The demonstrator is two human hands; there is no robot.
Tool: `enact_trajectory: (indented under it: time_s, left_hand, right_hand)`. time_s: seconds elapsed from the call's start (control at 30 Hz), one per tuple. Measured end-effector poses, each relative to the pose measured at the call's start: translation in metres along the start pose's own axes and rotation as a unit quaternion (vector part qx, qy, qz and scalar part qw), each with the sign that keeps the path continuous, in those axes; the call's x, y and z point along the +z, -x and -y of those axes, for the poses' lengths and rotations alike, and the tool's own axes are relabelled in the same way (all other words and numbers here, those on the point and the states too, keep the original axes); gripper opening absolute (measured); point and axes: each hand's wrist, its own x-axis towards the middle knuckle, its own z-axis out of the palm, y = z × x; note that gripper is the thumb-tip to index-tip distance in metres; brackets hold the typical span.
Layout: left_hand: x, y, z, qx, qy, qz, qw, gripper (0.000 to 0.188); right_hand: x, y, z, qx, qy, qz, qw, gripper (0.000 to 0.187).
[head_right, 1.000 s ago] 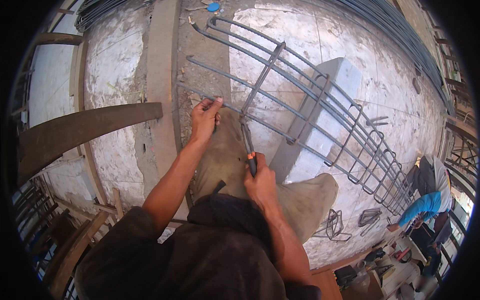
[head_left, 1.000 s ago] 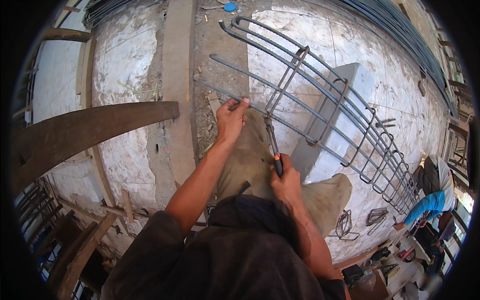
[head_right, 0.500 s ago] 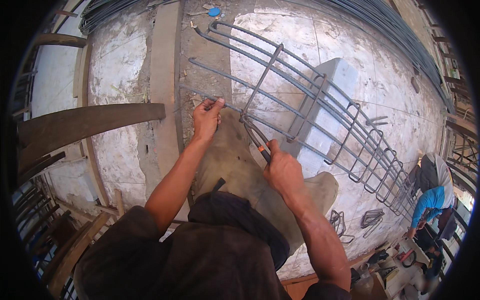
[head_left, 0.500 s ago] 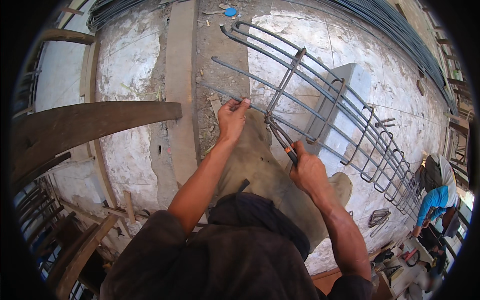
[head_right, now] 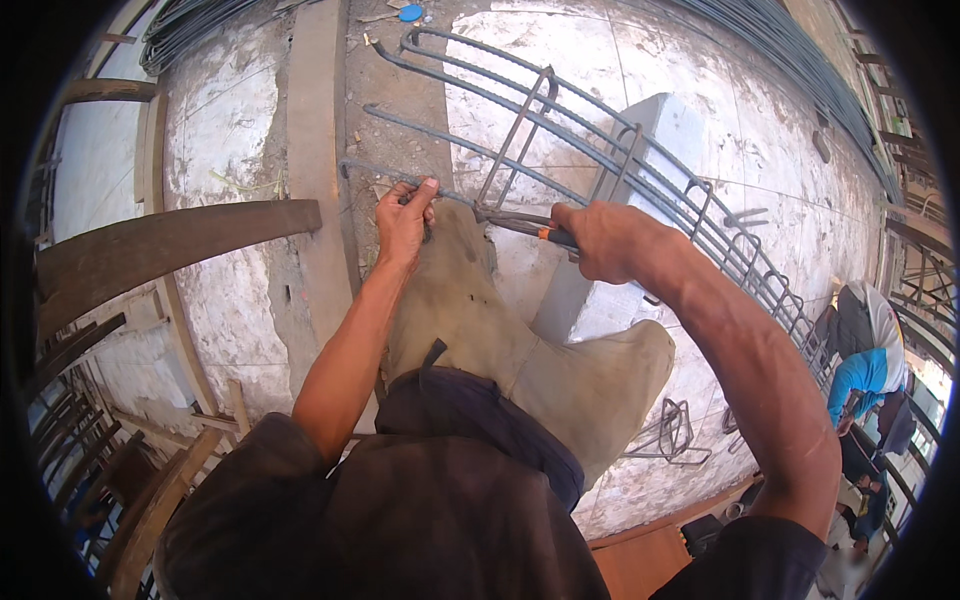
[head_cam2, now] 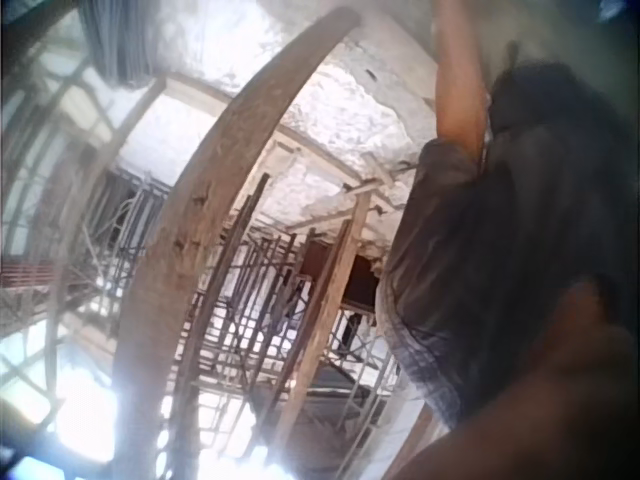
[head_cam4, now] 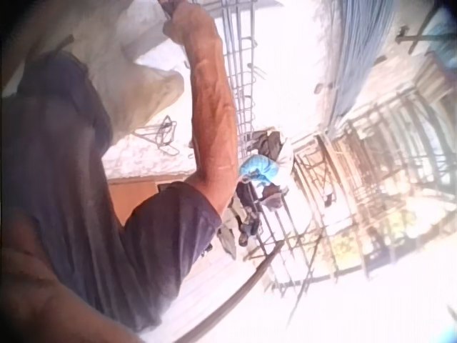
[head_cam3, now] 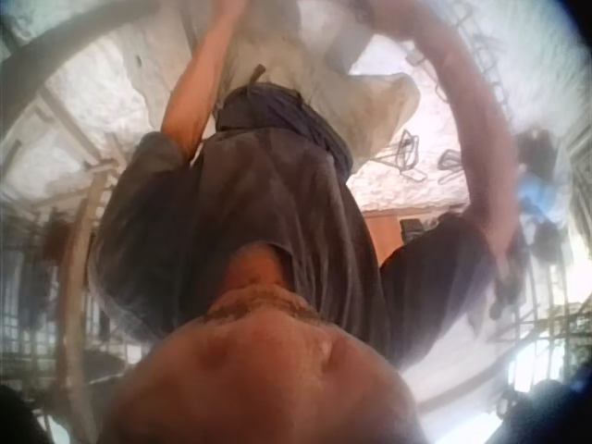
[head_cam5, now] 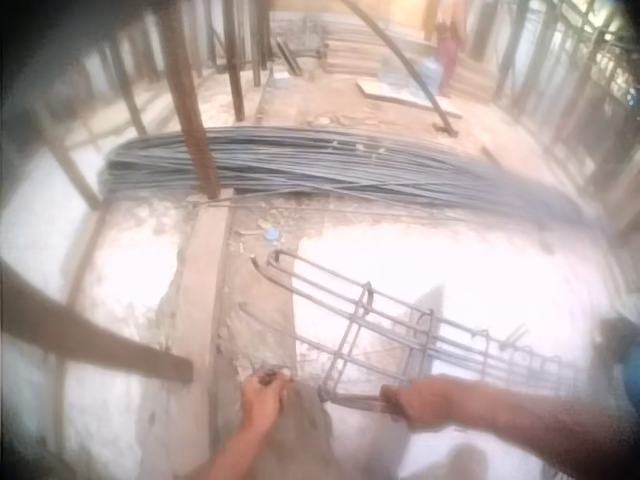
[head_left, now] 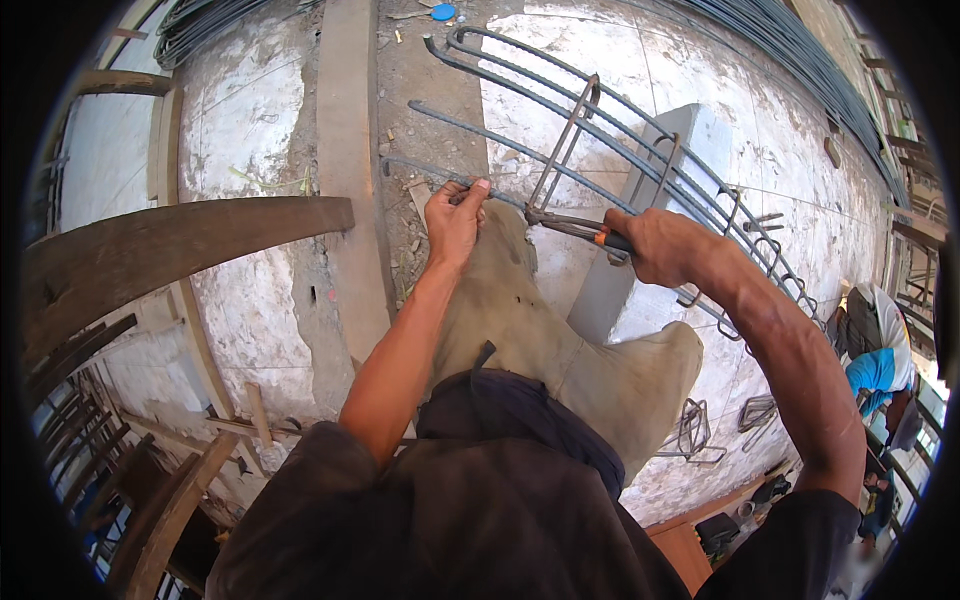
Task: The person assembles a rebar cage by positioning metal bars into a rectangular framework and securing the intersections with wire using pliers.
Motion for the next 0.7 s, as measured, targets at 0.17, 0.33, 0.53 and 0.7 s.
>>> enact_trajectory:
  time_s: [0.17,0.33,0.53,0.7]
  left_hand:
    - [-0.003,-0.002,0.000,0.002,-0.020,0.007,1.000,0.021]
    - [-0.002,-0.002,0.005,0.009,-0.010,0.018,1.000,0.020]
    - [-0.006,-0.003,0.008,0.001,-0.012,0.025,1.000,0.019]
    - [0.001,-0.002,0.003,0.018,-0.004,0.006,1.000,0.023]
  right_hand:
    - [0.066,0.002,-0.002,-0.016,-0.127,-0.130,0.983,0.039]
    - [0.122,0.002,0.025,0.032,-0.398,-0.077,0.913,0.066]
    - [0.123,-0.002,0.042,0.041,-0.494,-0.045,0.867,0.064]
    - [0.100,0.005,0.043,0.055,-0.632,0.058,0.771,0.044]
